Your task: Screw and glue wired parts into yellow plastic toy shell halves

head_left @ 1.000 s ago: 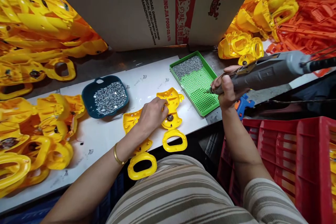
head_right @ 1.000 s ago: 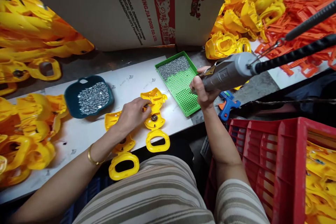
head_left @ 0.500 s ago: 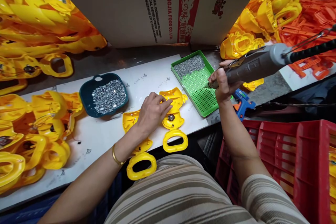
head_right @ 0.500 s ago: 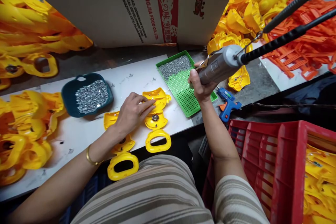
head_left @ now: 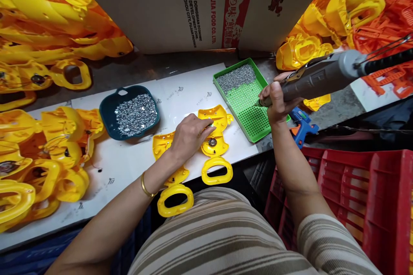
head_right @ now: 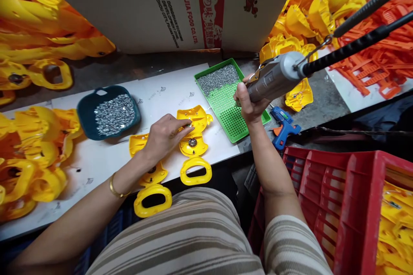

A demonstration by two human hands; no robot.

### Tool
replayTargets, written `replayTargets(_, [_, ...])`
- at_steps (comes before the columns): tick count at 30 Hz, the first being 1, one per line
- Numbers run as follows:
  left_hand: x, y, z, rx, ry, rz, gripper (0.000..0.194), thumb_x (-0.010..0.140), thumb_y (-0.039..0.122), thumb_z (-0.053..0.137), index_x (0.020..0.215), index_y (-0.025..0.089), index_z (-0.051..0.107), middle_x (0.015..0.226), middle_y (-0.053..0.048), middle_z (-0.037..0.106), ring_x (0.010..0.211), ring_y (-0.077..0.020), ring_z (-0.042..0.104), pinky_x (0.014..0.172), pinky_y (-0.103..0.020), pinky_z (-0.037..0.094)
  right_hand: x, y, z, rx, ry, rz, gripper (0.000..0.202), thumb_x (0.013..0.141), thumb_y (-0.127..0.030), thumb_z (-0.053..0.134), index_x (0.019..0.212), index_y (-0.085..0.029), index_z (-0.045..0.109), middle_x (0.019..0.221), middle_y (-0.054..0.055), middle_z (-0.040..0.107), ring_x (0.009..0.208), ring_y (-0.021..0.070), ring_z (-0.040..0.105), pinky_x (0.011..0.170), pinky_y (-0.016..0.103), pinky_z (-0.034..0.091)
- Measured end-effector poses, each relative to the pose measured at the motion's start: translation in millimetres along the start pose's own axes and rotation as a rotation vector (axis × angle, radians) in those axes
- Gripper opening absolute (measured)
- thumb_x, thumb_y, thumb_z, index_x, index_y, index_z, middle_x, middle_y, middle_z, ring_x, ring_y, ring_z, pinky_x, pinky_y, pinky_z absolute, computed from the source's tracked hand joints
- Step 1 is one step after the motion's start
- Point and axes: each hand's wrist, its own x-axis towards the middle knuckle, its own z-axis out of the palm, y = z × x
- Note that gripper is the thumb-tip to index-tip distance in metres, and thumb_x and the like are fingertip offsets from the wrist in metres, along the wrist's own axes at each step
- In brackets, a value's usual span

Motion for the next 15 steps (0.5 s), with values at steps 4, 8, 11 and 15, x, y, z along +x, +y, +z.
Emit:
replayTargets(4, [4,3,1.7,0.072,0.051,-0.006,0.021,0.09,0.037,0.063,0.098,0.021,0.073,0.081,-0.006,0.071,0.085,-0.0241,0.054,0.072,-0.036,0.039,0,-4,-1,-0.046,-0.028,0.004,0.032,0.079,-0.055,0.069,0.09,-0.029,0.055,0.053,-0.008,0.043,0.039,0.0119,0.044,0.04,0.028,0.04])
replayTargets(8, [7,6,6.9,0.11,0.058,-0.03,0.019,0.088,0.04,0.065,0.098,0.025,0.073,0.086,-0.006,0.069,0.093,-0.0256,0.051,0.081,-0.041,0.035,1,-22,3,-0.017,-0.036,-0.037,0.027,0.08,-0.05,0.071,0.094,-0.031,0.057,0.055,-0.007,0.044,0.041,0.0119,0.044,0.041,0.03,0.041])
replayTargets(11, [9,6,13.1,0.099,0.075,-0.063,0.017,0.085,0.039,0.069,0.097,0.028,0.073,0.099,-0.006,0.068,0.101,-0.0268,0.048,0.089,-0.045,0.031,0,-41,11,0.064,-0.021,-0.062,0.025,0.079,-0.046,0.072,0.093,-0.03,0.059,0.054,-0.007,0.044,0.041,0.0127,0.044,0.041,0.031,0.04])
replayTargets(15, [11,6,19.9,0.074,0.098,-0.077,0.016,0.082,0.041,0.072,0.093,0.029,0.075,0.11,-0.006,0.064,0.109,-0.0286,0.045,0.093,-0.048,0.029,-5,-62,25,0.144,-0.06,-0.074,0.02,0.08,-0.045,0.07,0.085,-0.03,0.058,0.052,-0.007,0.044,0.039,0.0115,0.042,0.039,0.029,0.039])
